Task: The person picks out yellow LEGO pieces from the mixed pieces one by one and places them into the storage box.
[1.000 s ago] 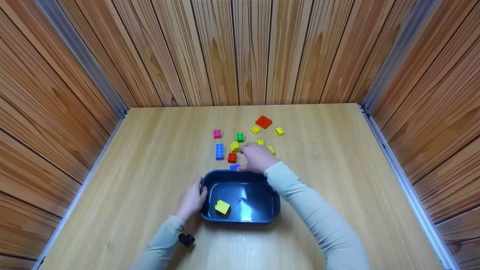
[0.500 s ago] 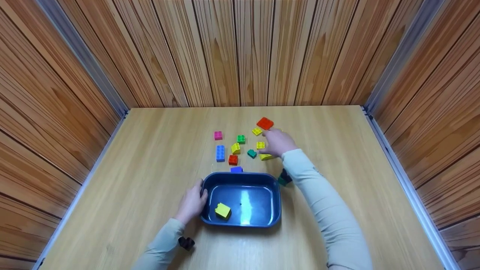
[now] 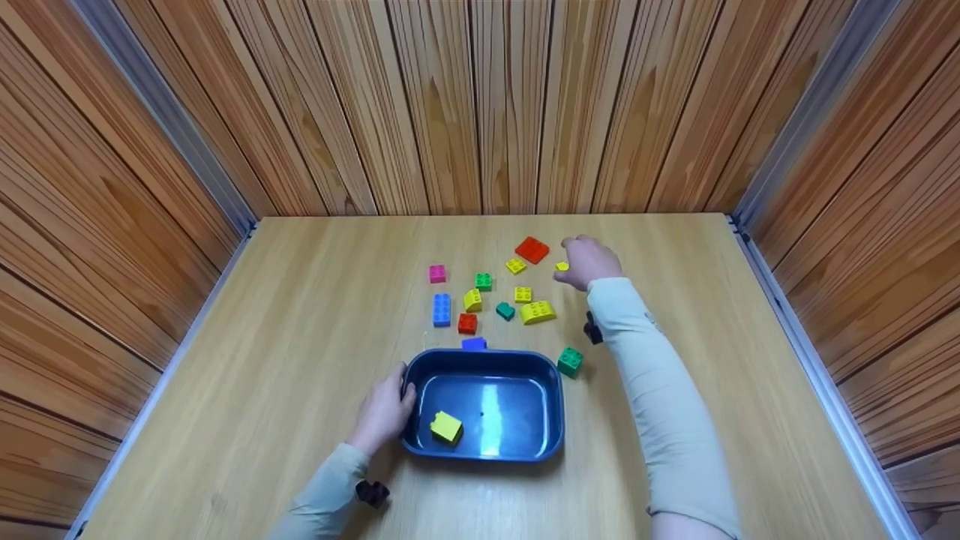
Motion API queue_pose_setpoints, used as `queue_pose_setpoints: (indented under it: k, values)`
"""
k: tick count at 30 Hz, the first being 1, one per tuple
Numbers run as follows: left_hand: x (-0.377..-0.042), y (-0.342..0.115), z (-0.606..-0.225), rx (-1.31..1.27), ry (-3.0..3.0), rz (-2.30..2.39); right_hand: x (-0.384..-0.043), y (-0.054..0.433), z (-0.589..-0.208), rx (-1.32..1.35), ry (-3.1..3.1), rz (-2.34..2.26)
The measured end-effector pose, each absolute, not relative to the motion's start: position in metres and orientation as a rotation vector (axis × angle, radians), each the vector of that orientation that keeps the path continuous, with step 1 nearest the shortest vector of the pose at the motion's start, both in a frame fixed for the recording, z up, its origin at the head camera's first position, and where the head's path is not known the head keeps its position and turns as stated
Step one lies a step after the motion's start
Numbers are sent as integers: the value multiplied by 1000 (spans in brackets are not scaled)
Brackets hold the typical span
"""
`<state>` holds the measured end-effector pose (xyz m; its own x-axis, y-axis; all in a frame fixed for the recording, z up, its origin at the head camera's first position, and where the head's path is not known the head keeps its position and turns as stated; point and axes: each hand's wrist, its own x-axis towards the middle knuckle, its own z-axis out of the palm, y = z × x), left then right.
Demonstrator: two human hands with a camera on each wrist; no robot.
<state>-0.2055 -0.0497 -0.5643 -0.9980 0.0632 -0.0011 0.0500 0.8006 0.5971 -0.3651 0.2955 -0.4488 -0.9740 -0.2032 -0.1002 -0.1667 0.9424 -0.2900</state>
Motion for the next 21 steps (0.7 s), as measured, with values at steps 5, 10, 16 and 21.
queue_pose_setpoints:
  k: [5, 10, 16, 21]
  values:
    - [-206, -50, -564, 70, 2925, 999, -375, 303, -455, -232, 2945, -449]
    - [-208, -50, -562, 67, 2939, 981, -387, 308, -464, -220, 2922, -432]
    - [-208, -50, -561, 38, 2903, 995, -401, 308, -474, -206, 2889, -422]
    - [-205, -48, -561, -4, 2853, 1017, -413, 311, -486, -206, 2854, -401]
